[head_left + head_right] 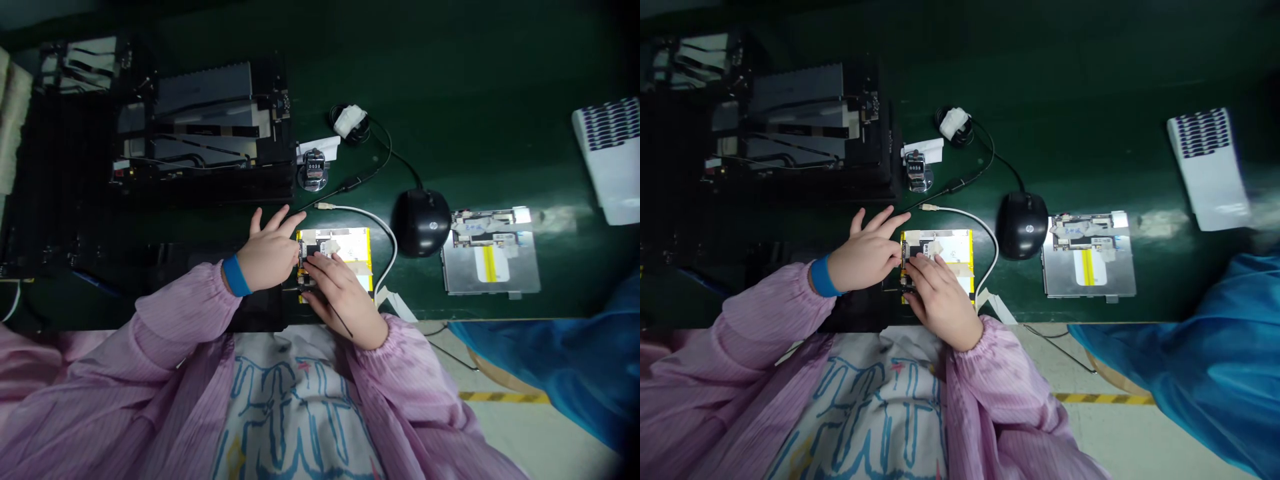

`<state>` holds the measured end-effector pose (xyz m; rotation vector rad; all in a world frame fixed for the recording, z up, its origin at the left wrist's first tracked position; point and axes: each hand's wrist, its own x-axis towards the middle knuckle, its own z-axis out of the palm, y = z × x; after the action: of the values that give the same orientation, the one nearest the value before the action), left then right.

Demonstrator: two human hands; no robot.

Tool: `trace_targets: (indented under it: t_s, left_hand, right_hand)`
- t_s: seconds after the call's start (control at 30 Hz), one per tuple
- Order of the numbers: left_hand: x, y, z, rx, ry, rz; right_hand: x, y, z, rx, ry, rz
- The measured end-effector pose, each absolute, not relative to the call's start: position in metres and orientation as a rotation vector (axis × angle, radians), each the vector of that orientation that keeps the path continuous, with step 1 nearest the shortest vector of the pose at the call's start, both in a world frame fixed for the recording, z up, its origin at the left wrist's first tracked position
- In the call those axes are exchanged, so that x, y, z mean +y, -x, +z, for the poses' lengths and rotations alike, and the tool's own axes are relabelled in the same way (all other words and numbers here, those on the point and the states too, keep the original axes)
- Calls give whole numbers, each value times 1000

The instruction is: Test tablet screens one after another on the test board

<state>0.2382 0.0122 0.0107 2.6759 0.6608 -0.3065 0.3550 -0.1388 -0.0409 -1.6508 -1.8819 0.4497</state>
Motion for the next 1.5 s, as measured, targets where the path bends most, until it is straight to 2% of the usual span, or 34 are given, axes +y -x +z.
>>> trace_targets:
  t_s: [1.0,1.1,1.2,1.33,1.5]
  left_hand:
    - [10,-235,8,733,-2654,-117]
    - [8,-233,21,734,-2585,95]
    - [-1,-228,38,538,-2472,272]
    - [-23,-224,49,384,-2357,193]
    - [-37,-220,48,404,-2241,141]
  right_hand:
    - [-133,-348,-30,-1958,1800,483]
    - [-135,-352,-27,-1851,1696,567]
    - [-142,-360,-20,-1603,1569,641]
    - [-149,-363,-9,-1206,1473,787]
    - [-150,-358,-1,-878,1314,1023]
